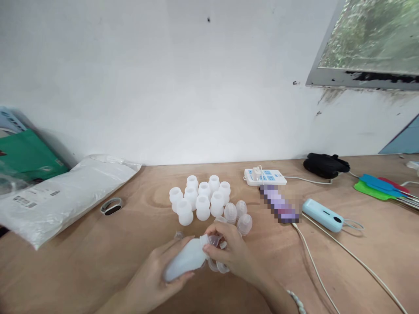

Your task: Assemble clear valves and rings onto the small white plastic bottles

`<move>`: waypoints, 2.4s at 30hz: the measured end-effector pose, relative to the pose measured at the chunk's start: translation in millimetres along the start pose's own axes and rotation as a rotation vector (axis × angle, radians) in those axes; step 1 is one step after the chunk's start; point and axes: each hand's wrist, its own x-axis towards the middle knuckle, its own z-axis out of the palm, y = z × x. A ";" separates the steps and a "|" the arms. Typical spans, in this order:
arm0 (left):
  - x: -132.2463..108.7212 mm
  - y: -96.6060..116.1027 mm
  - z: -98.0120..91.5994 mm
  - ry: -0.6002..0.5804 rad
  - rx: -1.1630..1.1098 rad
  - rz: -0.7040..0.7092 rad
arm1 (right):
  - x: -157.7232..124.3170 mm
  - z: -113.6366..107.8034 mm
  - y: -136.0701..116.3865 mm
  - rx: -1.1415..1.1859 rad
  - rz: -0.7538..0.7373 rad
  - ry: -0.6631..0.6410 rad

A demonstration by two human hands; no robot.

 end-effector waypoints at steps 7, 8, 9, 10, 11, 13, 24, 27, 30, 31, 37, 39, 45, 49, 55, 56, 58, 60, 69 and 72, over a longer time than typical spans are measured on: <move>0.6 -13.0 6.1 0.215 0.753 0.463 | 6.1 17.4 14.2 0.138 0.200 0.047; 1.0 -13.9 5.4 0.217 0.774 0.469 | 6.5 18.8 16.2 0.131 0.201 0.045; 1.1 -14.8 4.4 0.215 0.789 0.473 | 6.6 19.7 17.4 0.126 0.202 0.040; 0.9 -15.8 3.1 0.209 0.796 0.476 | 6.4 20.2 17.7 0.120 0.201 0.034; 0.2 -16.9 1.7 0.205 0.794 0.477 | 6.0 20.0 17.2 0.113 0.198 0.027; -1.7 -19.8 -1.1 0.202 0.752 0.452 | 5.2 16.8 14.4 0.098 0.177 0.024; -8.6 -26.9 -2.0 0.217 0.278 0.081 | 21.3 -18.4 34.9 -1.160 -0.120 0.543; -9.2 -26.3 -1.5 0.239 0.242 0.075 | 21.9 -22.5 35.2 -1.090 -0.130 0.557; -10.0 -26.3 -1.6 0.256 0.216 0.069 | 19.0 -31.5 22.2 -0.765 -0.216 0.749; -10.2 -26.1 -1.8 0.256 0.208 0.068 | 17.7 -34.3 16.5 -0.609 -0.231 0.791; -10.7 -23.6 -3.1 0.264 0.168 0.095 | 8.1 -21.3 -2.9 0.090 -0.125 0.420; -11.3 -23.3 -3.1 0.268 0.169 0.128 | 4.9 -7.2 -4.2 0.185 -0.064 0.255; -11.1 -24.2 -2.4 0.342 0.211 0.220 | 1.9 21.7 -14.8 0.298 -0.028 0.204; -7.8 -21.4 -4.3 0.326 0.154 0.241 | 2.4 21.8 -17.6 0.261 -0.053 0.226; -1.2 -39.3 -12.5 0.228 -0.238 -0.166 | 4.7 7.6 -8.7 0.151 -0.063 0.236; 0.4 -48.5 -14.8 0.327 -0.311 -0.252 | 5.7 4.7 -7.0 0.146 -0.074 0.258; 3.8 -70.7 -19.8 0.418 -0.341 -0.317 | 7.8 -1.2 -3.5 0.128 -0.096 0.325; 6.7 -93.7 -24.4 0.465 -0.352 -0.355 | 9.6 -6.5 0.5 0.064 -0.116 0.383; 23.0 -154.8 -22.6 0.541 -0.299 -0.450 | 14.4 -17.1 15.2 -0.459 -0.196 0.337; 35.4 -165.8 -19.8 0.535 -0.297 -0.434 | 17.0 -18.0 20.1 -0.566 -0.235 0.277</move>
